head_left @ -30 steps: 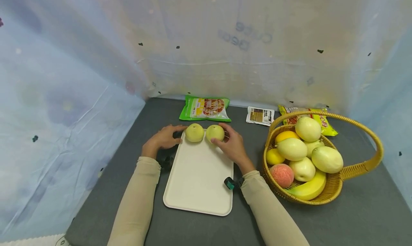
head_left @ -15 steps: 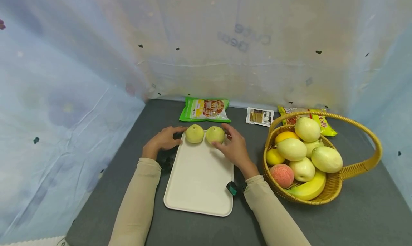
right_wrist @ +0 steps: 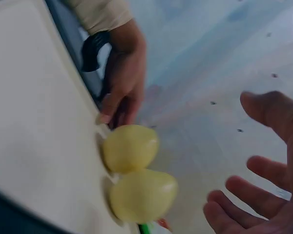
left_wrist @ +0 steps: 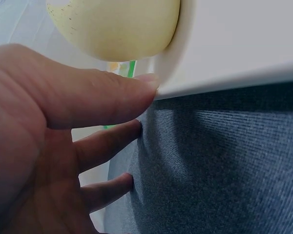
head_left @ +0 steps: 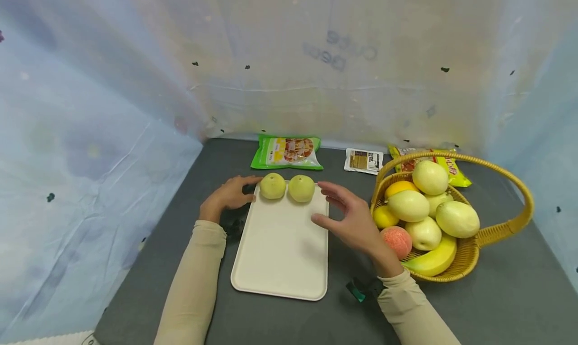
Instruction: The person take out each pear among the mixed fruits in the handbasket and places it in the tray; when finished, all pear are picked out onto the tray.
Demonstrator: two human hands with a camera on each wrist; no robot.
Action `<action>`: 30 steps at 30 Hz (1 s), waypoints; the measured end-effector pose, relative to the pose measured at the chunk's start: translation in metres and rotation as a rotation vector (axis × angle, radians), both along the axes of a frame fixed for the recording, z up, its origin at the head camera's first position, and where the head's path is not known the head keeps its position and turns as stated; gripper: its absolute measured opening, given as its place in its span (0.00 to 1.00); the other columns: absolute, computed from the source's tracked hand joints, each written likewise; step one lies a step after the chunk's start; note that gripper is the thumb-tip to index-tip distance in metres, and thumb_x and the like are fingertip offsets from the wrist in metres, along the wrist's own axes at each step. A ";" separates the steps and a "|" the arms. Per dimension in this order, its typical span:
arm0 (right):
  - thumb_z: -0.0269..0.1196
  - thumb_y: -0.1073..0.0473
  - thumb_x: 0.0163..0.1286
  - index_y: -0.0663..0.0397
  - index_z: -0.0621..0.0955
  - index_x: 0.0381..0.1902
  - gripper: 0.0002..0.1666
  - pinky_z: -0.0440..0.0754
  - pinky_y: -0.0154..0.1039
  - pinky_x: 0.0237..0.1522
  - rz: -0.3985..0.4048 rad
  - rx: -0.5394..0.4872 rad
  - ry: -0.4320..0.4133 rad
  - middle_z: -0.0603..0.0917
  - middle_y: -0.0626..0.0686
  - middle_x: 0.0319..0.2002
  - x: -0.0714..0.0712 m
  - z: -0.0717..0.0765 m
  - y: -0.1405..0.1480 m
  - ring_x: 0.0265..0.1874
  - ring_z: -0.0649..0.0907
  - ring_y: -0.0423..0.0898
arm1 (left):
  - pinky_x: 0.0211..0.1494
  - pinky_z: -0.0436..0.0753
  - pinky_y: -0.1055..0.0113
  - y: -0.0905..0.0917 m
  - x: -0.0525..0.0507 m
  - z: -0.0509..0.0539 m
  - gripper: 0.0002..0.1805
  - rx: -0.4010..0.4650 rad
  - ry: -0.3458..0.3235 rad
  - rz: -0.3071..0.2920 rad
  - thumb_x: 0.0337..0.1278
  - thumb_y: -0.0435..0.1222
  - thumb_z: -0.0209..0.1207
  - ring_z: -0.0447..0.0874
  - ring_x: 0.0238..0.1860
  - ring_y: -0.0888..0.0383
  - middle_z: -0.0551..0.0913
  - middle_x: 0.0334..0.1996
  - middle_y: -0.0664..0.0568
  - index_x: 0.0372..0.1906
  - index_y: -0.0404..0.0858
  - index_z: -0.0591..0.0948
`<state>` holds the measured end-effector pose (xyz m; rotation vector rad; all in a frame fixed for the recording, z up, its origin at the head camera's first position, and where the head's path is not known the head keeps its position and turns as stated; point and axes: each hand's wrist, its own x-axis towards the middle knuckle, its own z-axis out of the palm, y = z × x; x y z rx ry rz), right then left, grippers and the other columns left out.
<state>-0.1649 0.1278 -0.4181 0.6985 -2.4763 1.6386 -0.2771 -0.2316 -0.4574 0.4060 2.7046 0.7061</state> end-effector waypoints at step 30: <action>0.85 0.71 0.53 0.45 0.84 0.72 0.48 0.70 0.12 0.64 -0.286 0.275 0.248 0.83 0.34 0.67 0.044 0.038 0.172 0.67 0.77 0.21 | 0.82 0.50 0.19 0.000 -0.001 -0.002 0.36 -0.010 -0.013 0.008 0.81 0.40 0.63 0.44 0.88 0.27 0.64 0.85 0.35 0.87 0.49 0.67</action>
